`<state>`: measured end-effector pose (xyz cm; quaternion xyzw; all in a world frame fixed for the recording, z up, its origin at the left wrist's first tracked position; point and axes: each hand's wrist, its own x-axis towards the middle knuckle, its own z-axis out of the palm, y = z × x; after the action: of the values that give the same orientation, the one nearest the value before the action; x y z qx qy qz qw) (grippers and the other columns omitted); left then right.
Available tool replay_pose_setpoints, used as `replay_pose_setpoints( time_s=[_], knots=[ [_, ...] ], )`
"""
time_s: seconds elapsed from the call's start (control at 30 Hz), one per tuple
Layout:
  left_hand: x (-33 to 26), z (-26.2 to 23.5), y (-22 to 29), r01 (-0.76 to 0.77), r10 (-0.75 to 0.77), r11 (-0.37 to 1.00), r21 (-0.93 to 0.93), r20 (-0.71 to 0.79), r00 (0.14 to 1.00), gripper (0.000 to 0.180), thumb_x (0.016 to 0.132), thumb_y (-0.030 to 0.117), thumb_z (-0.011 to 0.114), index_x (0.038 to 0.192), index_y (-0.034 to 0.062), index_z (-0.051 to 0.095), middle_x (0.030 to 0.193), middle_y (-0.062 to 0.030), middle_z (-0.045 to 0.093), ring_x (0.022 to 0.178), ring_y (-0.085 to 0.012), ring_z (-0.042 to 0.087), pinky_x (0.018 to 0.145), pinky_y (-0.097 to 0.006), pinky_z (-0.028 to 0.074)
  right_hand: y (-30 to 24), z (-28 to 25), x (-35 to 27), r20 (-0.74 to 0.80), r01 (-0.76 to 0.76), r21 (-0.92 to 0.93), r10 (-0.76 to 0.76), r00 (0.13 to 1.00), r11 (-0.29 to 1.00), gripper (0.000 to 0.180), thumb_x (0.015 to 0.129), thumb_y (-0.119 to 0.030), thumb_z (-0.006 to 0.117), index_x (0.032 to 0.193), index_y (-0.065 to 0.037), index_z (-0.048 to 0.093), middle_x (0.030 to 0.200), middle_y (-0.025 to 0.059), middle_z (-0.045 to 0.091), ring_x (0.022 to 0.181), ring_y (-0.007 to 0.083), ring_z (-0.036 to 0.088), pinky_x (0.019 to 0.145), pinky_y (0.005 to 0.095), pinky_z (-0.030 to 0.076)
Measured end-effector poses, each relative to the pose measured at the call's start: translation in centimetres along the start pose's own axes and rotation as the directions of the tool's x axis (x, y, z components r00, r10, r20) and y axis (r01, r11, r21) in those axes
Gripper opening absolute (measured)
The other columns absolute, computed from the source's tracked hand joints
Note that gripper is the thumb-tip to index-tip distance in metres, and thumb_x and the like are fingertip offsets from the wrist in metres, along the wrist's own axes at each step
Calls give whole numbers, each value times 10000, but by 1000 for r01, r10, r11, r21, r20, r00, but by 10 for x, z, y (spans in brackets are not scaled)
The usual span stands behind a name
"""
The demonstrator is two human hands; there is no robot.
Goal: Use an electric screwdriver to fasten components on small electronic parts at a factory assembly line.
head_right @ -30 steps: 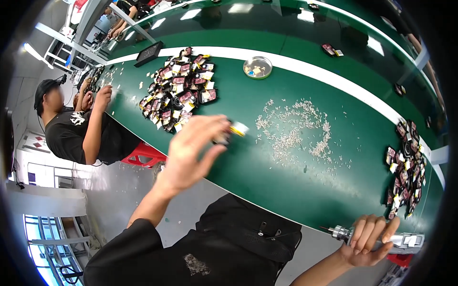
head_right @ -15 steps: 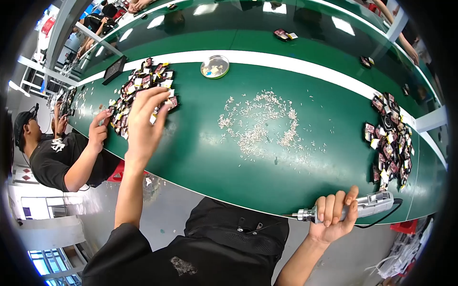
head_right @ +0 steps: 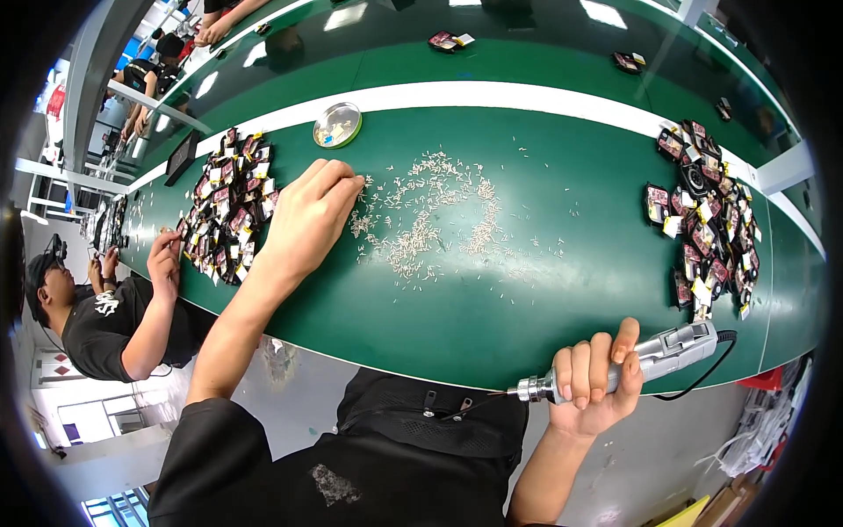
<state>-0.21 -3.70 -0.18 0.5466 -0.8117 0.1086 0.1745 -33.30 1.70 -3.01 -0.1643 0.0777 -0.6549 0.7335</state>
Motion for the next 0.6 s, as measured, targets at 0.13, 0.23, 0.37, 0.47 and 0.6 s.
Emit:
replay_pose_setpoints(
  time_s=[0.13, 0.23, 0.37, 0.47, 0.6],
  knots=[
    [-1, 1, -6, 65, -77, 987, -148, -78, 994, 138, 707, -29, 674, 803, 2, 579, 797, -83, 571, 736, -236, 583, 647, -319, 490, -2, -2, -4, 21, -13, 15, 13, 1000, 1000, 136, 960, -187, 423, 885, -77, 396, 507, -14, 372, 389, 87, 371, 450, 263, 375],
    [-8, -4, 1, 267, -296, 906, -328, -41, 954, 129, 726, -44, 630, 789, 6, 529, 750, -91, 538, 703, -227, 559, 615, -328, 460, -2, -1, -5, 22, -17, 13, 16, 1000, 1000, 134, 959, -187, 419, 886, -78, 396, 509, -15, 374, 390, 86, 369, 450, 262, 373],
    [-22, -18, 50, 362, -403, 646, -672, 103, 910, 59, 851, -3, 556, 821, -38, 518, 801, -80, 557, 714, -130, 515, 669, -252, 429, 0, 3, -5, -52, 48, -34, -50, 997, 998, 132, 957, -187, 417, 888, -75, 405, 508, -18, 364, 392, 80, 354, 456, 259, 359],
    [-36, -26, 94, 305, -320, 463, -832, 164, 933, 91, 886, 23, 517, 826, -46, 511, 818, -104, 553, 703, -122, 483, 650, -238, 400, 8, 25, 5, -39, 105, 14, -104, 994, 994, 144, 955, -197, 425, 881, -74, 440, 510, -22, 366, 393, 82, 346, 460, 255, 349],
    [-45, -22, 138, 310, -269, -103, -945, 326, 906, 73, 884, 10, 537, 843, -48, 555, 828, -105, 572, 721, -132, 524, 655, -246, 427, 16, 60, 11, 36, 173, 63, -175, 984, 983, 162, 951, -212, 438, 893, -64, 466, 511, -21, 362, 404, 83, 355, 476, 254, 355]
  ],
)
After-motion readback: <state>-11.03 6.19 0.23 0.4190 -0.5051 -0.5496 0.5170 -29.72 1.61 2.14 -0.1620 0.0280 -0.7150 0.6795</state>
